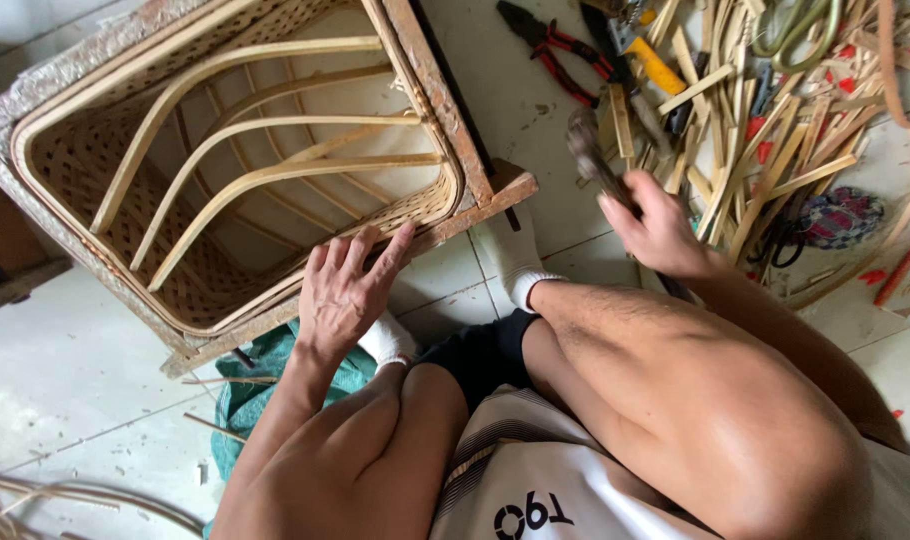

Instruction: The person inserts thin wooden strips into a rectangular woven basket frame, secures them with a hammer and pliers, and applies glue along the edges. The person works on the basket while seated on the floor.

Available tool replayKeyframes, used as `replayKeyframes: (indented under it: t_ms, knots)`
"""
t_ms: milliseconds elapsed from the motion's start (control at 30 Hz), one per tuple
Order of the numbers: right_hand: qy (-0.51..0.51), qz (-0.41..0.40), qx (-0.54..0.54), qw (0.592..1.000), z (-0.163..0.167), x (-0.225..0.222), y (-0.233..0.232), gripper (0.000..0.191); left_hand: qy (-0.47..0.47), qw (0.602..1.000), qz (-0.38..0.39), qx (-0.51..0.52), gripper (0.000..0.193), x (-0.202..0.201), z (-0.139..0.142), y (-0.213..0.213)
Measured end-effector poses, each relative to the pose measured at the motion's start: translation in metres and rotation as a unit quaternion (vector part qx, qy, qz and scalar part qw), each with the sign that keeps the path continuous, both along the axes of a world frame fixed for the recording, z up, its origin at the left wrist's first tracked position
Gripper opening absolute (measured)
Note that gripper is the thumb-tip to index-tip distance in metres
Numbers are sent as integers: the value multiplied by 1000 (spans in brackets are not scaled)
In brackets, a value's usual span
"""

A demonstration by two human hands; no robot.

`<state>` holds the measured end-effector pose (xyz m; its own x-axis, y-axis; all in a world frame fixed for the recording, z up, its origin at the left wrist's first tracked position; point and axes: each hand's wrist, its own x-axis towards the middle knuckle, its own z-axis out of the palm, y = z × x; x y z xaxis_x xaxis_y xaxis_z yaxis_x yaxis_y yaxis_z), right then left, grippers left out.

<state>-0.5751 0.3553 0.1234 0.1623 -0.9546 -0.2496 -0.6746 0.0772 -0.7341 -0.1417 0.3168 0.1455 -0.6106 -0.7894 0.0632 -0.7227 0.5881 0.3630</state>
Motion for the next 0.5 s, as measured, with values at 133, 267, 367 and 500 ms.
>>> replayKeyframes:
  t_ms: [133, 267, 367, 500]
  knots:
    - [-68, 135, -60, 987, 20, 10, -3, 16, 10, 1000, -1, 9, 71, 0, 0, 1]
    - [-81, 286, -125, 947, 29, 42, -36, 22, 12, 1000, 11, 17, 70, -1, 1, 3]
    - [-28, 344, -189, 919, 38, 70, -57, 42, 19, 1000, 11, 17, 69, 0, 1, 3]
    - [0, 338, -164, 927, 47, 84, -66, 42, -5, 999, 9, 30, 67, 0, -1, 1]
